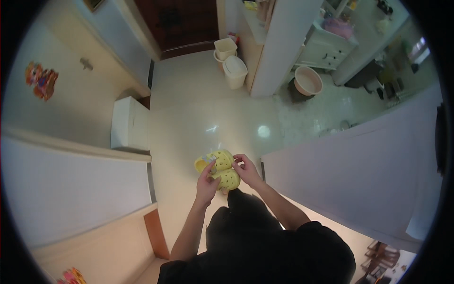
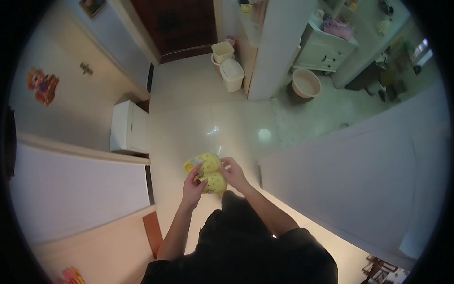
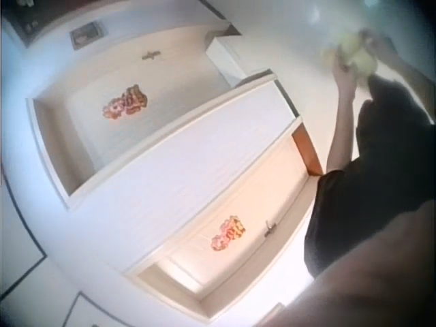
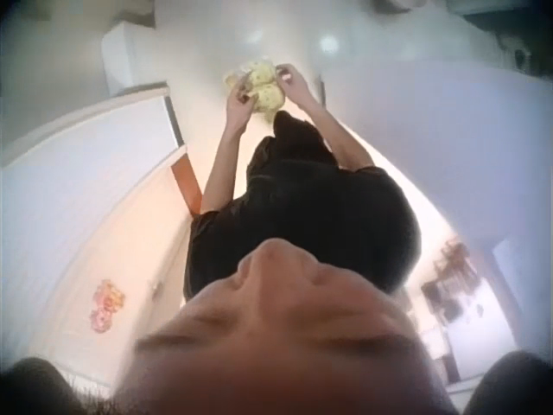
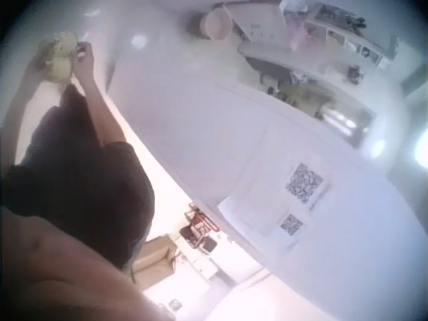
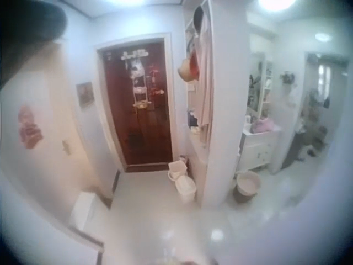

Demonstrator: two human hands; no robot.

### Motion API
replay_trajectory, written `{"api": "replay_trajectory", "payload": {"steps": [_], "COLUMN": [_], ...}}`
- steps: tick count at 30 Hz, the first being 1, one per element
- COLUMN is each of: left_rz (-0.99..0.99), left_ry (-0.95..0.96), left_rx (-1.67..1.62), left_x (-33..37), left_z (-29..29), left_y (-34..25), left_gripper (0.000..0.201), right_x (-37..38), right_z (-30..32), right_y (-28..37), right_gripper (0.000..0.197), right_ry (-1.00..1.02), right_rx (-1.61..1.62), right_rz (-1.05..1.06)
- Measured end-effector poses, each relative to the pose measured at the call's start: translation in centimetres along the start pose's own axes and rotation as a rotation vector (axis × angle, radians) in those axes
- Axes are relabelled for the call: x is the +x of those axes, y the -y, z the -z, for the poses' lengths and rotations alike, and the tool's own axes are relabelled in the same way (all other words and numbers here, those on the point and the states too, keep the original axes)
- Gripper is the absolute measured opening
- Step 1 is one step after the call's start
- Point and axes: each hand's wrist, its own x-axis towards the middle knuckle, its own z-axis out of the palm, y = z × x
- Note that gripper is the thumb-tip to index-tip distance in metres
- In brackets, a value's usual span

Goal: The person picks up a blue cloth from a shelf, rinses it in the toilet, and luego gathers various items from the bathroom floor including a green basket, a handle, several pairs of sandals, and a pink bottle, before carrying the bottle into another room.

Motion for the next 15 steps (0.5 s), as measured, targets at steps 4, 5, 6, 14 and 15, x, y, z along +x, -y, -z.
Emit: {"api": "replay_trajectory", "payload": {"steps": [4,5,6,14,15], "left_rz": [0.035,0.050,0.064,0.021,0.031], "left_ry": [0.106,0.137,0.160,0.293,0.327], "left_rx": [0.010,-0.012,-0.033,0.020,0.024], "left_x": [6.6,8.4,9.9,22.9,24.7], "left_z": [1.4,1.5,1.5,2.4,1.9], "left_y": [-3.7,-4.7,-5.8,-8.6,-9.1], "left_gripper": [0.068,0.068,0.069,0.065,0.065], "right_x": [5.5,6.8,8.0,16.1,17.2], "right_z": [-0.5,-0.3,-0.2,1.6,2.1], "right_y": [2.2,2.3,2.7,7.3,7.7], "right_gripper": [0.028,0.029,0.029,0.030,0.030], "right_ry": [-0.072,-0.083,-0.087,-0.224,-0.259], "right_rx": [-0.068,-0.035,0.000,-0.048,-0.045], "right_rz": [-0.002,0.004,0.011,-0.019,-0.024]}}
